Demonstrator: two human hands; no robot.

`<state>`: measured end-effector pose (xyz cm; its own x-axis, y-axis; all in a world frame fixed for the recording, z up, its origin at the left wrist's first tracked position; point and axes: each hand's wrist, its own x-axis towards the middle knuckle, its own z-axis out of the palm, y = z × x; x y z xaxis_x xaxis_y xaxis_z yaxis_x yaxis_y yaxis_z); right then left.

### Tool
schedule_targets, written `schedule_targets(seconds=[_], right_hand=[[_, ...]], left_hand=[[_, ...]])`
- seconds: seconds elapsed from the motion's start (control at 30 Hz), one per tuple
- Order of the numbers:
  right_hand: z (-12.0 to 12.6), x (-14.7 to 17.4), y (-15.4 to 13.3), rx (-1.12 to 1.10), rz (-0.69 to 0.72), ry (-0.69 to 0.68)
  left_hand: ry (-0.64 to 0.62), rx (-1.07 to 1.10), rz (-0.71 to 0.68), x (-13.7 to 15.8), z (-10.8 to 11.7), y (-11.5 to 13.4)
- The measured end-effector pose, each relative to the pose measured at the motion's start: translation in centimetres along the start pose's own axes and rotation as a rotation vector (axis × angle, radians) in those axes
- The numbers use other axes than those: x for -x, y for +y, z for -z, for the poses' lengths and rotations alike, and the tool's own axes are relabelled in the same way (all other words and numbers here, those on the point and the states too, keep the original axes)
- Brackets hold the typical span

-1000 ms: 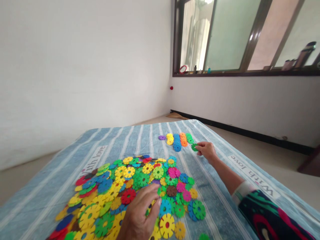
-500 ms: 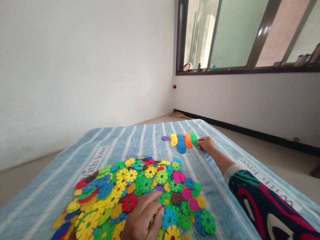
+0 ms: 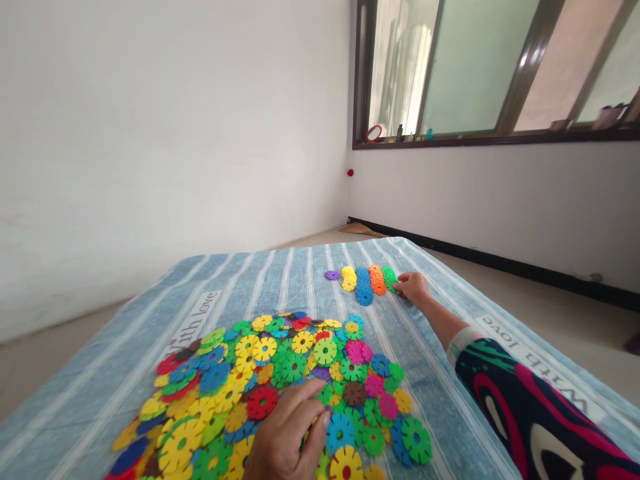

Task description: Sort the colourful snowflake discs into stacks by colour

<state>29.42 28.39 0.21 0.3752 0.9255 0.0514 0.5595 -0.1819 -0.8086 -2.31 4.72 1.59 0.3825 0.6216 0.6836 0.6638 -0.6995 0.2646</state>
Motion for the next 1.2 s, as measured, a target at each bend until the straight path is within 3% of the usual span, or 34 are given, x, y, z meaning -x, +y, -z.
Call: schedule_targets(seconds=[0.4, 0.73, 0.93, 1.2], right_hand=[[-0.6, -0.1, 0.0, 0.102, 0.102, 0.126], [-0.1, 1.4, 0.7, 0.027, 0.095, 0.178], [0.3, 4.5, 1.3, -0.017, 0.126, 0.166], [0.5, 11.4, 0.0, -0.03, 0.247, 0.063]], left_hand=[[-0.022, -0.017, -0.001, 0.0, 0.0, -0.1], [-0.001, -0.016, -0.008, 0.0, -0.3, -0.1], [0.081, -0.059, -0.021, -0.5, -0.1, 0.4], [0.029, -0.203, -0.023, -0.3, -0.2, 0.6]])
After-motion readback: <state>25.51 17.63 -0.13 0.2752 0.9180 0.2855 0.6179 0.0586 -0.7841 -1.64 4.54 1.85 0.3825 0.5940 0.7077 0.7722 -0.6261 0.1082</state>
